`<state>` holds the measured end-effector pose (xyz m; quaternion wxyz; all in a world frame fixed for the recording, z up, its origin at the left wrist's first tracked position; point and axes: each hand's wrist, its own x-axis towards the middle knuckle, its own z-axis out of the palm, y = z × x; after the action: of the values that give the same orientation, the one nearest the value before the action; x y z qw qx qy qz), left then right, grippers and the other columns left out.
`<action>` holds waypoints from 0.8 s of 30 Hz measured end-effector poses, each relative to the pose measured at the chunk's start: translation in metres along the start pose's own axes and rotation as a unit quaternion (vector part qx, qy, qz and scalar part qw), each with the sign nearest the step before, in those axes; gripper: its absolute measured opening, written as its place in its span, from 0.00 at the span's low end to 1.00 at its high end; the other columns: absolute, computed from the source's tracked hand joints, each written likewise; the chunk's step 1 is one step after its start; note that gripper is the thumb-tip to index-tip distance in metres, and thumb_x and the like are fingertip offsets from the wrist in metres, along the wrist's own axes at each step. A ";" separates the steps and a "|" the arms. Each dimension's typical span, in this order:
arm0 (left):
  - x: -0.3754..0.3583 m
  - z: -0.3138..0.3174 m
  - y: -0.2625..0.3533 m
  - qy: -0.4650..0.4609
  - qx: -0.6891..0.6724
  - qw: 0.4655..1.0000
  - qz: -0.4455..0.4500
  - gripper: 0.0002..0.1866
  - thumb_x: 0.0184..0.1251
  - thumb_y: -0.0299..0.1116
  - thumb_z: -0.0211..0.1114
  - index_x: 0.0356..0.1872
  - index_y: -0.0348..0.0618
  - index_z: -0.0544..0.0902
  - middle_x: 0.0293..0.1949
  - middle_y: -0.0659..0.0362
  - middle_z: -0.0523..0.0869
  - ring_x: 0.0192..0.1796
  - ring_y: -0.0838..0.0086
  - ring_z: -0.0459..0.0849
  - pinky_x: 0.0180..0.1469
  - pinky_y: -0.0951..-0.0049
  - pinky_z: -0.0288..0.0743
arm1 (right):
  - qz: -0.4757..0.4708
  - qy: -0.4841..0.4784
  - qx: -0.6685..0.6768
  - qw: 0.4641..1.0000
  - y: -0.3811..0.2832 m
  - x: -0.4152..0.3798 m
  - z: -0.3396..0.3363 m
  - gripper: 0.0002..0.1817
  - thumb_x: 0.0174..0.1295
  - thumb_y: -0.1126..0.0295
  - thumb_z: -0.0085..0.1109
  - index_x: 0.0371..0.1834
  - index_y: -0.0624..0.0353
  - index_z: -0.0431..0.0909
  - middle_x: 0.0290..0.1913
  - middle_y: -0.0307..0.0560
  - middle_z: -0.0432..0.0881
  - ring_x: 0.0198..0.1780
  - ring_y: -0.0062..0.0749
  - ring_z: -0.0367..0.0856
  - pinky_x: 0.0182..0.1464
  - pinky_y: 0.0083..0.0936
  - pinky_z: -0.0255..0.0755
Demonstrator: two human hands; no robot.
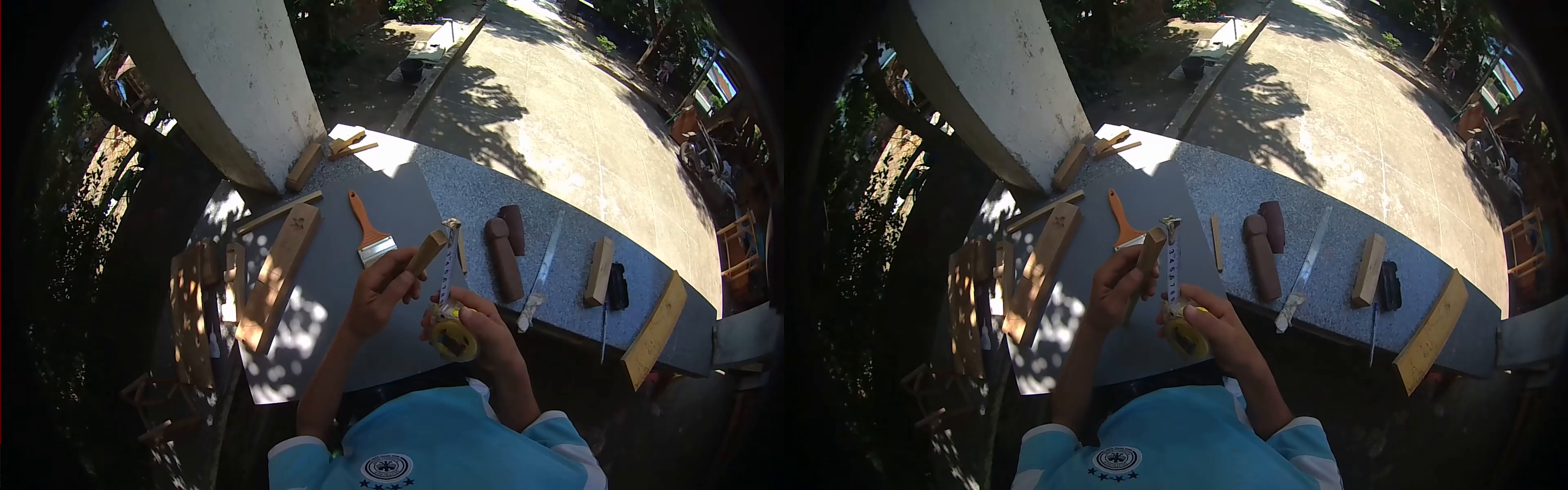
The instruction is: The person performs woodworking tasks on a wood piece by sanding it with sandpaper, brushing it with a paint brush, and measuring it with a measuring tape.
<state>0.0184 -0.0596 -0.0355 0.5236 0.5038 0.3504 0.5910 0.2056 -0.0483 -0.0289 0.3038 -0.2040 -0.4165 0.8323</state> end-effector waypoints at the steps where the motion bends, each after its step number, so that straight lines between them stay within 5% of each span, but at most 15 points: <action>1: -0.001 0.001 0.000 0.006 -0.013 1.000 0.015 0.16 0.66 0.30 0.49 0.53 0.35 0.69 0.36 0.59 0.77 0.32 0.82 0.74 0.32 0.82 0.69 | -0.004 -0.007 -0.007 1.000 -0.003 0.002 0.006 0.27 0.58 0.56 0.50 0.55 0.66 0.66 0.39 0.49 0.77 0.41 0.33 0.78 0.44 0.27 0.71; 5: -0.002 0.002 0.002 0.024 -0.019 0.998 0.052 0.16 0.66 0.29 0.48 0.53 0.35 0.68 0.37 0.59 0.76 0.35 0.82 0.74 0.35 0.80 0.69 | -0.008 -0.018 -0.051 0.998 -0.005 0.007 0.018 0.28 0.56 0.53 0.50 0.51 0.67 0.66 0.39 0.54 0.76 0.41 0.39 0.78 0.43 0.29 0.73; 11: -0.002 0.006 0.004 0.092 -0.120 0.986 0.075 0.16 0.67 0.29 0.47 0.53 0.34 0.68 0.37 0.58 0.76 0.35 0.80 0.74 0.36 0.79 0.69 | 0.010 0.008 -0.050 0.999 -0.003 0.013 0.022 0.29 0.56 0.54 0.52 0.51 0.68 0.66 0.39 0.53 0.77 0.41 0.36 0.78 0.44 0.29 0.72; 14: 0.000 0.006 0.011 0.104 -0.050 0.988 0.103 0.16 0.67 0.30 0.46 0.52 0.34 0.68 0.37 0.58 0.76 0.35 0.80 0.74 0.36 0.79 0.69 | 0.000 -0.009 -0.076 0.997 0.002 0.012 0.023 0.26 0.58 0.58 0.50 0.55 0.65 0.66 0.38 0.47 0.77 0.40 0.29 0.77 0.46 0.26 0.69; 24: -0.003 0.002 -0.003 0.090 -0.062 0.992 0.061 0.16 0.66 0.31 0.46 0.52 0.33 0.69 0.37 0.59 0.76 0.37 0.81 0.75 0.39 0.79 0.70 | -0.005 -0.007 -0.121 0.993 -0.005 0.019 0.027 0.30 0.55 0.54 0.52 0.54 0.66 0.66 0.39 0.53 0.77 0.41 0.35 0.79 0.43 0.26 0.72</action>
<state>0.0204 -0.0619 -0.0381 0.4826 0.4358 0.3274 0.6855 0.1773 -0.0486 -0.0109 0.2779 -0.2311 -0.5170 0.7759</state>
